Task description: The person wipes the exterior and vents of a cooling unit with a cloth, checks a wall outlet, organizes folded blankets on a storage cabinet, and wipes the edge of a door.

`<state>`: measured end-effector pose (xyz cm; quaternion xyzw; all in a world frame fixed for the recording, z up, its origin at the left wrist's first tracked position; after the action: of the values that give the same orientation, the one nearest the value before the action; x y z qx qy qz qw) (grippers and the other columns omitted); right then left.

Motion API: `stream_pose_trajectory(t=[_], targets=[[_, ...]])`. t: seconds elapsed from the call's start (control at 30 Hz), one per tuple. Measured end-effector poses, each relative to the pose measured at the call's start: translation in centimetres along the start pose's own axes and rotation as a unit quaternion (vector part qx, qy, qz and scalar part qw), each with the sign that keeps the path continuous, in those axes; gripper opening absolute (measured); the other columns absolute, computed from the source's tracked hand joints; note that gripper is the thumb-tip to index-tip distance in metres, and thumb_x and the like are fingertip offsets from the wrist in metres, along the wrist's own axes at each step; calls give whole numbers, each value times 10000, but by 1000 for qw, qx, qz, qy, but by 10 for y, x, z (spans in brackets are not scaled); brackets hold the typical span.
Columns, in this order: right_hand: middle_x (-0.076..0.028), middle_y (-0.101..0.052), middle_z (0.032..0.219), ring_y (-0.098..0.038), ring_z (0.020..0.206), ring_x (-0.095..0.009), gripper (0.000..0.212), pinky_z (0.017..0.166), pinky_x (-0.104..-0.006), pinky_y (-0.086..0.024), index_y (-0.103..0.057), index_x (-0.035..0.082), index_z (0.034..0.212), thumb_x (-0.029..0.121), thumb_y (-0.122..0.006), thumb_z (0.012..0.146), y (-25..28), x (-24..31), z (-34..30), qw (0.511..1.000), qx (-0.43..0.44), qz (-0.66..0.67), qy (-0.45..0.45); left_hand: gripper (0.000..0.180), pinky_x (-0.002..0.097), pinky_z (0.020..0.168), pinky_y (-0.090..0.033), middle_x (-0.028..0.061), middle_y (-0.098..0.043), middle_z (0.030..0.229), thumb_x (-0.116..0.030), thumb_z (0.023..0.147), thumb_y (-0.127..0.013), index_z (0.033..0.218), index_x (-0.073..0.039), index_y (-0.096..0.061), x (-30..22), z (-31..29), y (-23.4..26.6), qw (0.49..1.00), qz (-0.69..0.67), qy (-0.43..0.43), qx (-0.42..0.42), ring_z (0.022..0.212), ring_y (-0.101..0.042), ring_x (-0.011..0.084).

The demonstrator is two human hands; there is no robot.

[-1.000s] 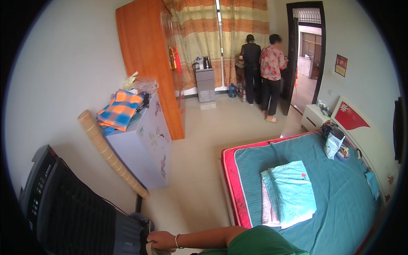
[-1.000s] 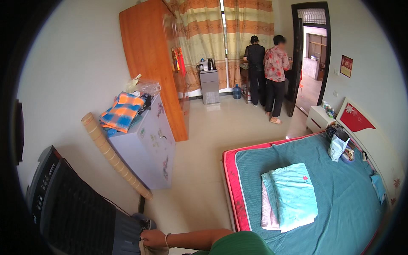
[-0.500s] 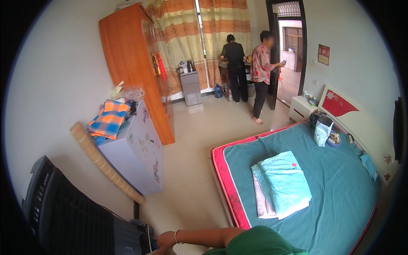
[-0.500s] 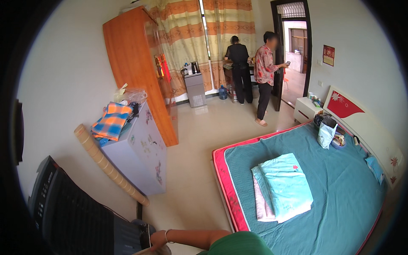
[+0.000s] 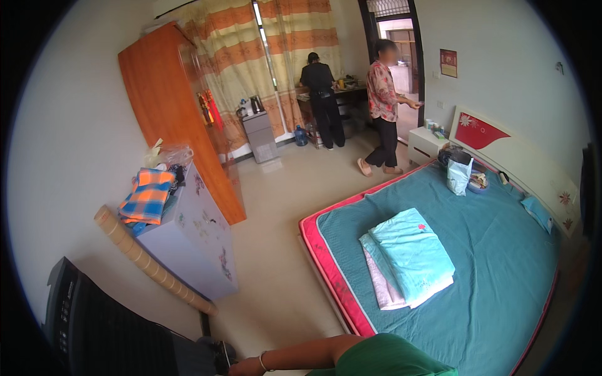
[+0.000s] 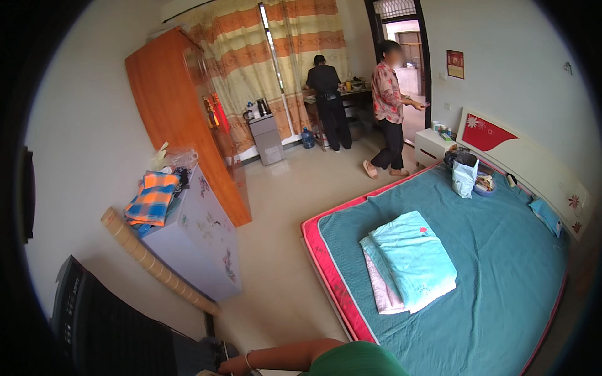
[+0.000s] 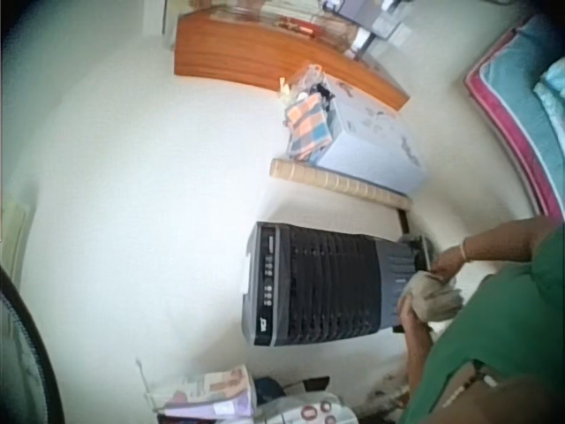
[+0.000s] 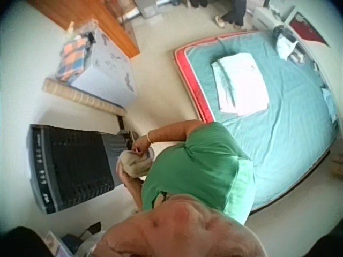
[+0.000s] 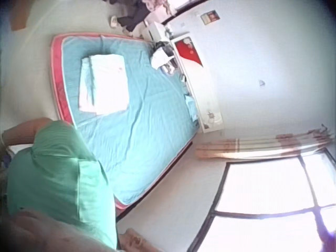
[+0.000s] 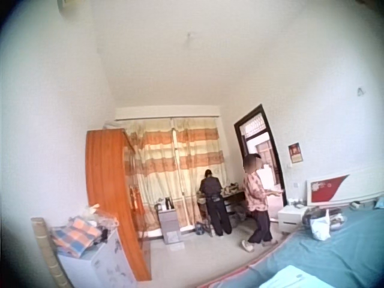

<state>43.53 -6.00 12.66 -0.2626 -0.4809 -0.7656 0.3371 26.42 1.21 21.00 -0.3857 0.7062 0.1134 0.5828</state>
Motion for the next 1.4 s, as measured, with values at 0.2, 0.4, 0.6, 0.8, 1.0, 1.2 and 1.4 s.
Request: stream_pose_trajectory(t=[0.2, 0.4, 0.6, 0.8, 1.0, 1.2, 1.4], targets=[[-161, -610, 784, -547, 669, -284, 322, 616, -395, -427, -630, 14, 875, 313, -519, 831, 8, -13, -13, 982, 56, 6, -181, 449, 426, 805, -476, 191, -517, 1109, -341, 882, -411, 1159, 9, -465, -4, 8, -2, 996, -35, 21, 81, 969, -544, 308], [-119, -575, 683, -580, 627, -197, 328, 582, -321, -464, -571, 14, 887, 312, -440, 859, 67, -4, 14, 863, -132, 335, -353, 494, 404, 815, -464, 197, -523, 1113, -355, 874, -452, 1158, 50, -460, 26, 31, 13, 997, 29, 56, 34, 973, -541, 298], [-61, -534, 711, -502, 591, -98, 270, 546, -249, -419, -568, 19, 913, 271, -509, 837, 67, 11, 56, 858, -146, 418, -261, 454, 376, 756, -464, 174, -566, 1040, -315, 850, -524, 1075, 79, -523, 40, 66, 65, 980, 187, 68, -29, 935, -553, 274], [-164, -608, 792, -559, 695, -276, 344, 624, -394, -428, -619, -13, 898, 307, -505, 844, 70, 39, 72, 940, -35, 276, -199, 407, 343, 727, -461, 127, -570, 1037, -318, 861, -507, 1111, 1, -530, 6, 78, 43, 887, 430, -73, -152, 893, -555, 244], [-164, -619, 845, -580, 749, -284, 384, 675, -384, -453, -614, -21, 916, 341, -515, 835, 32, -3, 78, 937, -110, 277, -183, 480, 312, 709, -461, 104, -505, 1135, -363, 867, -486, 1218, -37, -452, -7, 85, -16, 991, 133, -1, 30, 913, -533, 212], [-173, -612, 896, -591, 824, -291, 316, 686, -368, -463, -615, 36, 953, 299, -561, 787, 49, 38, 68, 954, -65, 214, -198, 494, 306, 703, -461, 108, -509, 1123, -378, 864, -488, 1221, -39, -453, -1, 81, 2, 983, 184, 9, 21, 904, -534, 212], [-130, -611, 907, -589, 852, -290, 264, 738, -406, -457, -573, 59, 996, 252, -483, 841, 14, 2, -30, 905, -64, -76, -413, 452, 337, 684, -463, 103, -556, 1031, -328, 841, -557, 1182, -38, -497, 13, 70, 46, 981, 185, 40, -40, 841, -550, 213]])
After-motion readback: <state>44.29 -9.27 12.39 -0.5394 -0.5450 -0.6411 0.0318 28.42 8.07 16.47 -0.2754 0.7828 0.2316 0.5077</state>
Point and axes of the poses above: each hand's wrist, its own z-axis towards the middle knuckle, its own y-axis out of the back of the hand, x = y × z, the point moved 2 cm from there along z, towards the middle knuckle
